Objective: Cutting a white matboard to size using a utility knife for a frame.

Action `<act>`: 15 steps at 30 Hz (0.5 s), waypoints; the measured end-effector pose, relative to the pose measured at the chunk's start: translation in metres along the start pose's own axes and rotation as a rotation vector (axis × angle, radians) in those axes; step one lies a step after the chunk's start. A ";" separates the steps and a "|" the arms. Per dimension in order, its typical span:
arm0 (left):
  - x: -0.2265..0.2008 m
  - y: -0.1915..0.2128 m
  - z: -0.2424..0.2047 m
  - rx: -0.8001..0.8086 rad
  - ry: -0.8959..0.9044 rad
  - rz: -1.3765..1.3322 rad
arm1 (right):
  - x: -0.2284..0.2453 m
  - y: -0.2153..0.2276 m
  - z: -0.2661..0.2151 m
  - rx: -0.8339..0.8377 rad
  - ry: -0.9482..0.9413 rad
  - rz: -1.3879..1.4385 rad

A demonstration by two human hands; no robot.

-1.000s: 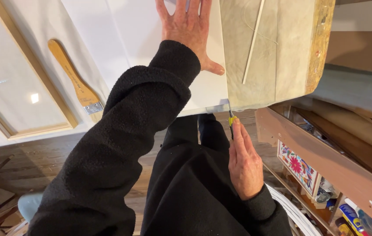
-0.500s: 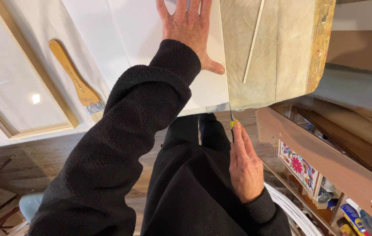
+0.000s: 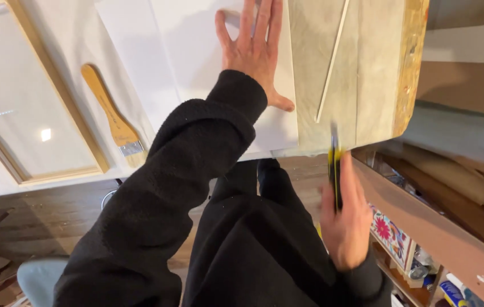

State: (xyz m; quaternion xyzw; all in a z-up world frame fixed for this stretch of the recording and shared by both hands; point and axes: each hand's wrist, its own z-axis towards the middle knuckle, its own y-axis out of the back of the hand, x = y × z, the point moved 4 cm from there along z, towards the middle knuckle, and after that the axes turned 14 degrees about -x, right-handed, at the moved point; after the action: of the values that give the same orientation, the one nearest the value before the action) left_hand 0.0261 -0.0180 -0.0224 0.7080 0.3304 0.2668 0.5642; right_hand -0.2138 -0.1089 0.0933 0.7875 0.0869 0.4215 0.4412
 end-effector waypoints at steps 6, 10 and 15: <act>0.002 -0.001 0.003 0.009 0.016 0.055 | 0.059 -0.050 0.127 -0.129 0.470 0.105; 0.000 -0.009 0.003 0.028 0.007 0.052 | 0.068 -0.090 0.181 -0.179 0.596 0.126; 0.001 -0.005 0.004 0.042 0.008 0.050 | 0.087 -0.104 0.191 -0.162 0.591 0.120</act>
State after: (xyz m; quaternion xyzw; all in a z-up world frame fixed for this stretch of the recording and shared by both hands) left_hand 0.0288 -0.0191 -0.0284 0.7266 0.3205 0.2765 0.5412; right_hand 0.0069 -0.1210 0.0160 0.5970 0.1307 0.6630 0.4323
